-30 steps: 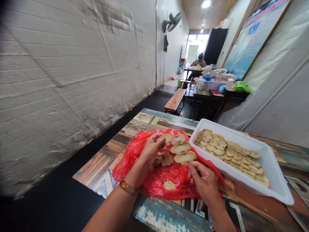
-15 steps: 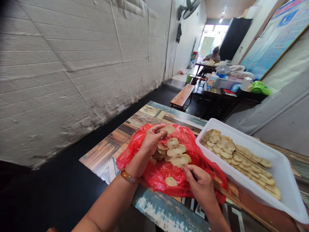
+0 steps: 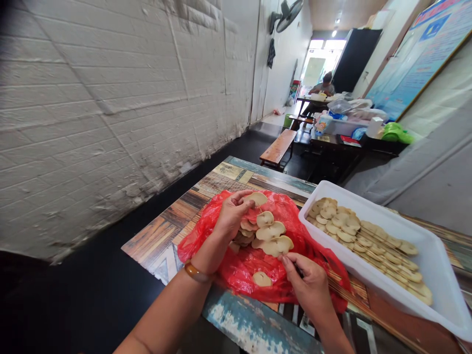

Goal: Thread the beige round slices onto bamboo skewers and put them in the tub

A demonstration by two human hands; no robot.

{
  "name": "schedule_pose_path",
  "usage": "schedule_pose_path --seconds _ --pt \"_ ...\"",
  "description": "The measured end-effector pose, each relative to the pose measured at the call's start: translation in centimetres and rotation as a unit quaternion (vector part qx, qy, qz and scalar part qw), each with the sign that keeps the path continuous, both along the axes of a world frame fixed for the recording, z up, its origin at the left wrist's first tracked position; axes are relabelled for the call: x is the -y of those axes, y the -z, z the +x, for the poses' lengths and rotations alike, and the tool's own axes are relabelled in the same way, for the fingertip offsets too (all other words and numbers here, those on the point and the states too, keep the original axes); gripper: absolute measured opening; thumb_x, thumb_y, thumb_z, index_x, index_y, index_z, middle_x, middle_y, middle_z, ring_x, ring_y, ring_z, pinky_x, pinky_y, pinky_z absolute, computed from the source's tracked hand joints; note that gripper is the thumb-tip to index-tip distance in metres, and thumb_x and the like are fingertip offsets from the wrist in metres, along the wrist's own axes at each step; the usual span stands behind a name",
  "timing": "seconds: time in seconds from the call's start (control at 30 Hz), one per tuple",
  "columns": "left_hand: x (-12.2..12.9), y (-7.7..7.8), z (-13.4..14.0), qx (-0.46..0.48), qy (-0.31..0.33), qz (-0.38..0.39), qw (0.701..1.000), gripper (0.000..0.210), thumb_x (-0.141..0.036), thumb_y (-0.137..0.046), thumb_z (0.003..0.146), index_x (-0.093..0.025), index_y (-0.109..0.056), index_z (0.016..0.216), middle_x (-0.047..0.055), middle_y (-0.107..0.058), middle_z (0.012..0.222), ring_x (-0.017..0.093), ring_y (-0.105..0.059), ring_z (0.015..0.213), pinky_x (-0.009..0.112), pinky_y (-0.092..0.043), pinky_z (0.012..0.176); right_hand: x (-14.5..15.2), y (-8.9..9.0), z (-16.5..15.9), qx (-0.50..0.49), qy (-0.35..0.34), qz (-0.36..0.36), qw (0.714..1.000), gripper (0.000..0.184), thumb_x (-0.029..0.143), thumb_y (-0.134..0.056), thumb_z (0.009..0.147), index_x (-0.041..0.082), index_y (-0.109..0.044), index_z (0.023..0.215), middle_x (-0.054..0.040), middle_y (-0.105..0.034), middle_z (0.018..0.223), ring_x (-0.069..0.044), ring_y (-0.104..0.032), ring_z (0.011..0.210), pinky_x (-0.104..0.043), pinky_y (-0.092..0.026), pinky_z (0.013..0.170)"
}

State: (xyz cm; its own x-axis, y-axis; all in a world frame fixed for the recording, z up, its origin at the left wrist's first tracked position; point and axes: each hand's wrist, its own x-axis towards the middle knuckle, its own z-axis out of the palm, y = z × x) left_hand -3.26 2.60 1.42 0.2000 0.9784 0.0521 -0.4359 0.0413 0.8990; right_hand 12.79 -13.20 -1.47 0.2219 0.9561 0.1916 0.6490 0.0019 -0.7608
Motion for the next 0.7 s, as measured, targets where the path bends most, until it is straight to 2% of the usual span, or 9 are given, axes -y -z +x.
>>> schedule_pose_path --seconds 0.27,0.43,0.7 --pt "-0.07 0.31 -0.06 -0.012 -0.002 0.025 1.000 0.035 -0.021 -0.070 0.064 -0.013 -0.064 0.098 0.001 -0.066 0.070 0.010 -0.057 0.060 0.020 -0.042 0.060 0.13 -0.25 -0.38 0.005 0.005 0.010 1.000 0.040 0.047 -0.048 0.086 0.015 -0.073 0.084 -0.0052 -0.070 0.069 -0.017 -0.063 0.058 -0.024 -0.050 0.057" --pt "0.07 0.36 -0.09 -0.010 0.003 0.027 1.000 0.035 -0.022 -0.069 0.065 -0.014 -0.064 0.098 0.002 -0.066 0.072 0.010 -0.057 0.060 0.021 -0.042 0.060 0.04 -0.20 -0.19 0.030 0.001 0.008 1.000 0.038 0.046 -0.050 0.085 0.016 -0.074 0.081 -0.0019 -0.066 0.061 -0.015 -0.061 0.053 -0.022 -0.049 0.055" --pt "0.14 0.26 0.07 -0.015 0.000 0.021 1.000 0.034 -0.022 -0.069 0.065 -0.015 -0.064 0.098 0.001 -0.065 0.069 0.011 -0.058 0.061 0.021 -0.043 0.061 -0.09 0.27 0.12 0.029 -0.003 0.005 1.000 0.038 0.045 -0.049 0.086 0.017 -0.074 0.084 -0.0016 -0.067 0.062 -0.015 -0.060 0.050 -0.022 -0.049 0.051"
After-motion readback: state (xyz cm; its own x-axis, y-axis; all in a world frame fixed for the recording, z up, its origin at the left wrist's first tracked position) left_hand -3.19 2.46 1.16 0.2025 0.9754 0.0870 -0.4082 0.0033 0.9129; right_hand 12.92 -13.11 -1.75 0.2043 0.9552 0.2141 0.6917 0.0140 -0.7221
